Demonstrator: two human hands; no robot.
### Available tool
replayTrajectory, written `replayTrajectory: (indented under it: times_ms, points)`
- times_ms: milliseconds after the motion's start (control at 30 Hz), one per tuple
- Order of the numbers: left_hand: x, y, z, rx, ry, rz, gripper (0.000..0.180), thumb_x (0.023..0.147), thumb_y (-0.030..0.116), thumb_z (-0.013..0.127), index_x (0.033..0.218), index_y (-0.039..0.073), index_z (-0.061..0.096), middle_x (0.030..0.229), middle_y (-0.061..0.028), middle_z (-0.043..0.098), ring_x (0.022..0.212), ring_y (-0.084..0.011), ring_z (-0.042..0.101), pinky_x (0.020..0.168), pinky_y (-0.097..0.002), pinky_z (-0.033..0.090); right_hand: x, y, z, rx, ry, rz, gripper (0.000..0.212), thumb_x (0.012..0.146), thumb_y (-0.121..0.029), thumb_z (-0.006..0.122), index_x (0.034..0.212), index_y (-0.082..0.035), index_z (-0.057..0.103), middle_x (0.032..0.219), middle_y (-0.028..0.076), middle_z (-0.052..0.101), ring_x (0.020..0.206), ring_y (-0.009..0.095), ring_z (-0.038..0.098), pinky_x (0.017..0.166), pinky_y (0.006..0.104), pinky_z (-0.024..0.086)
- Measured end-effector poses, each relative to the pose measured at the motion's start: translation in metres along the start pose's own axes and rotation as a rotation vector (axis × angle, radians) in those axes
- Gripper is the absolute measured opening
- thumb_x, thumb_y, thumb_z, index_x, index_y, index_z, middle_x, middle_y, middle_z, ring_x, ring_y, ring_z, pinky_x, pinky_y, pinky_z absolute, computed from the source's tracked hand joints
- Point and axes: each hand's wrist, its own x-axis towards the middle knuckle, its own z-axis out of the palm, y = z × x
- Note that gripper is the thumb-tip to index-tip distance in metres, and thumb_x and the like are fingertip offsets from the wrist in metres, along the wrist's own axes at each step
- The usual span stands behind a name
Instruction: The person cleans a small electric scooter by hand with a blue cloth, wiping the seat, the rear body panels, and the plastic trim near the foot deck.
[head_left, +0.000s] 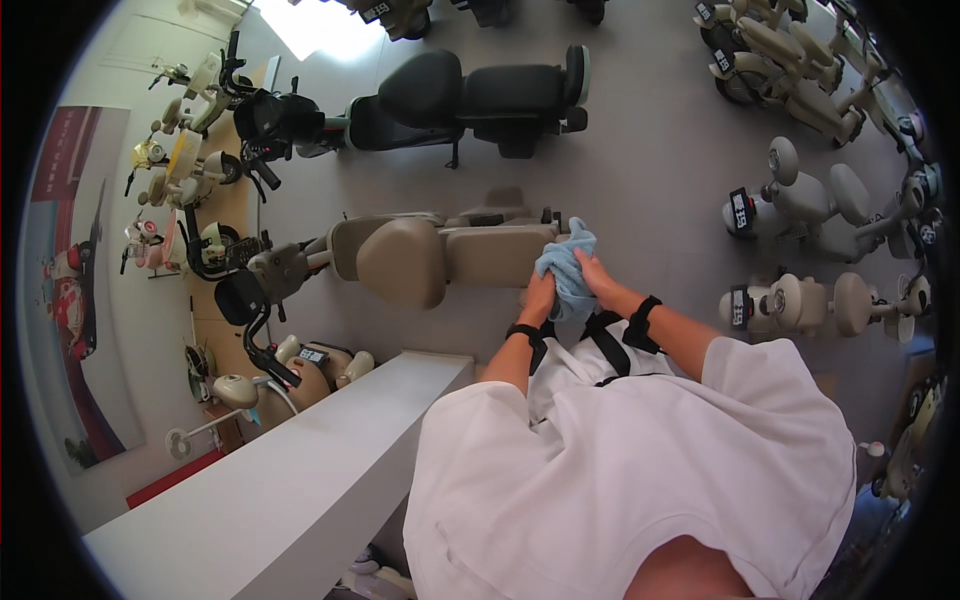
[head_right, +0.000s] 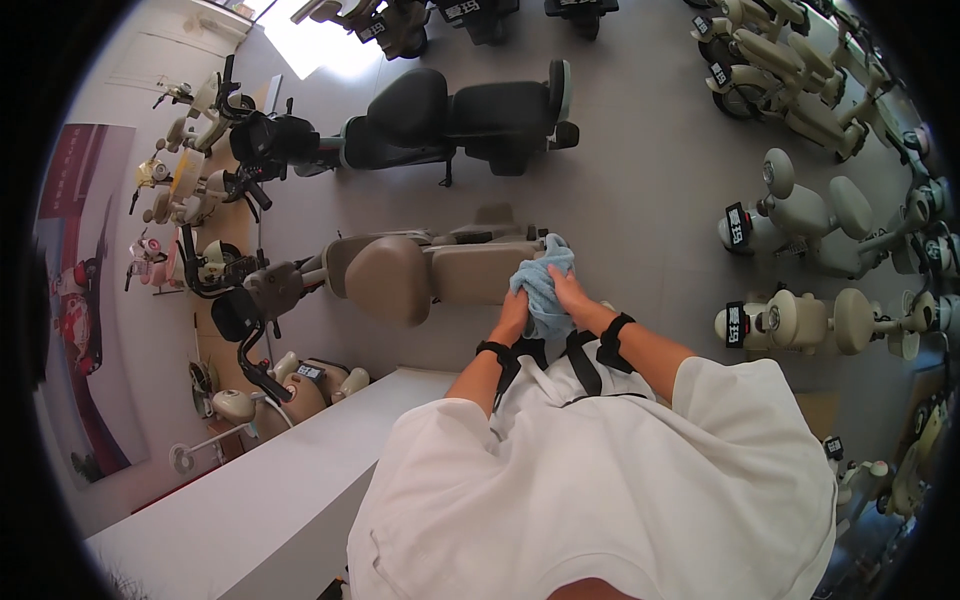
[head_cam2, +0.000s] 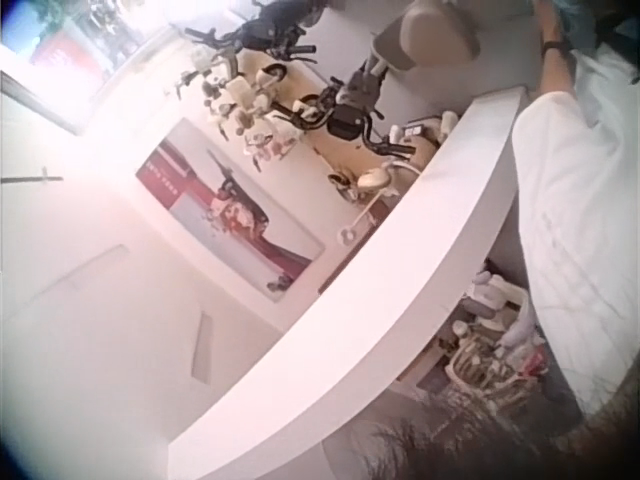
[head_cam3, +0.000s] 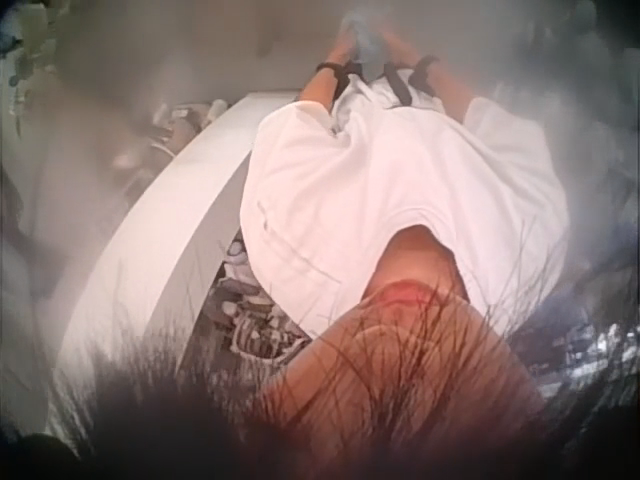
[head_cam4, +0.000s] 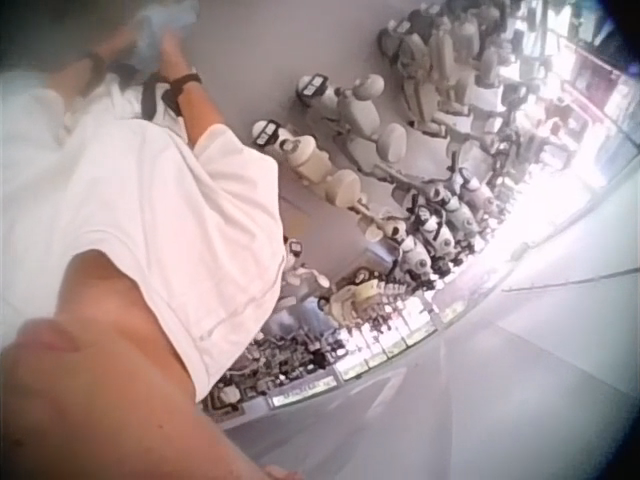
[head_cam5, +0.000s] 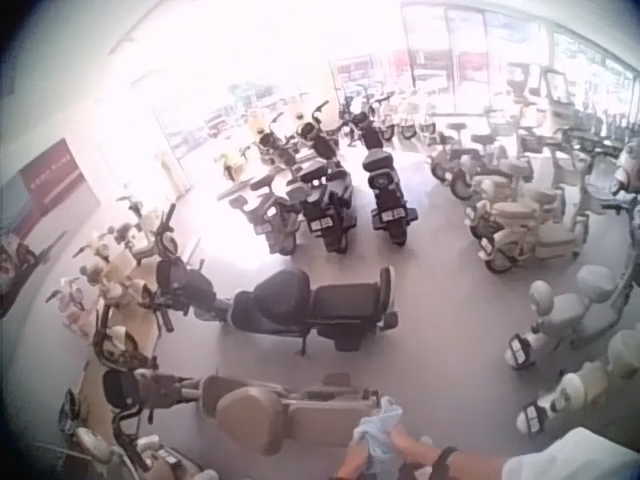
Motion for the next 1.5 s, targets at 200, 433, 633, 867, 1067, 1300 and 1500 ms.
replayTrajectory:
  times_ms: [200, 433, 633, 867, 1067, 1300, 1500]
  points:
    - [0.030, -0.002, -0.003, -0.044, -0.161, 0.063, 0.047, 0.100, 0.035, 0.042, 0.130, 0.002, 0.053, 0.124, -0.0141, 0.060, 0.115, -0.0247, 0.055, 0.099, -0.0347, 0.040, 0.047, 0.026, 0.002, 0.148, 0.071, -0.100, 0.071, 0.096, -0.058, 0.040, 0.143, -0.005, 0.040, 0.137, 0.014, 0.051, 0.126, 0.027, 0.048, 0.107, 0.0399, 0.035]
    - [0.006, 0.032, -0.024, 0.410, -0.572, -0.057, 0.048, 0.094, 0.031, 0.042, 0.128, 0.000, 0.054, 0.122, -0.0232, 0.062, 0.116, -0.0376, 0.057, 0.097, -0.0388, 0.042, 0.003, 0.062, -0.002, -0.054, 0.201, 0.011, 0.070, 0.098, -0.058, 0.033, 0.142, -0.004, 0.044, 0.134, 0.013, 0.055, 0.122, 0.025, 0.052, 0.105, 0.0369, 0.037]
    - [-0.007, 0.054, -0.005, 0.321, -0.486, -0.026, 0.047, 0.094, 0.034, 0.044, 0.126, 0.002, 0.056, 0.121, -0.0235, 0.062, 0.117, -0.0404, 0.056, 0.098, -0.0413, 0.042, -0.016, 0.052, 0.013, 0.243, 0.348, 0.061, 0.071, 0.097, -0.060, 0.037, 0.137, -0.003, 0.049, 0.129, 0.012, 0.057, 0.120, 0.023, 0.053, 0.104, 0.0358, 0.037]
    - [0.034, 0.032, 0.007, 0.045, -0.090, 0.308, 0.034, 0.092, 0.022, 0.050, 0.118, 0.003, 0.058, 0.119, -0.0247, 0.060, 0.113, -0.0431, 0.055, 0.097, -0.0444, 0.042, 0.020, 0.005, 0.021, 0.137, 0.372, -0.147, 0.066, 0.095, -0.058, 0.045, 0.116, 0.001, 0.063, 0.110, 0.009, 0.065, 0.100, 0.019, 0.060, 0.091, 0.0319, 0.044]
    - [-0.007, 0.025, -0.020, 0.432, -0.666, -0.007, 0.057, 0.094, 0.042, 0.041, 0.126, -0.002, 0.055, 0.120, -0.0294, 0.060, 0.118, -0.0468, 0.052, 0.101, -0.0432, 0.040, -0.039, 0.027, 0.032, 0.001, 0.246, 0.117, 0.078, 0.096, -0.064, 0.036, 0.142, -0.002, 0.044, 0.139, 0.015, 0.050, 0.126, 0.023, 0.049, 0.106, 0.0354, 0.036]
    - [0.030, 0.032, 0.000, 0.034, -0.338, 0.380, 0.039, 0.090, 0.019, 0.050, 0.124, 0.003, 0.057, 0.126, -0.0204, 0.059, 0.118, -0.0377, 0.054, 0.101, -0.0399, 0.040, 0.013, 0.022, 0.003, -0.071, 0.289, -0.174, 0.075, 0.096, -0.062, 0.039, 0.140, -0.001, 0.046, 0.137, 0.015, 0.052, 0.123, 0.022, 0.050, 0.105, 0.0336, 0.037]
    - [-0.007, 0.037, -0.013, 0.238, -0.371, 0.191, 0.043, 0.092, 0.030, 0.047, 0.119, 0.000, 0.059, 0.114, -0.0249, 0.064, 0.109, -0.0448, 0.058, 0.095, -0.0446, 0.044, -0.003, 0.046, 0.013, 0.080, 0.250, 0.050, 0.079, 0.096, -0.066, 0.034, 0.139, -0.001, 0.047, 0.136, 0.015, 0.052, 0.122, 0.024, 0.051, 0.105, 0.0364, 0.037]
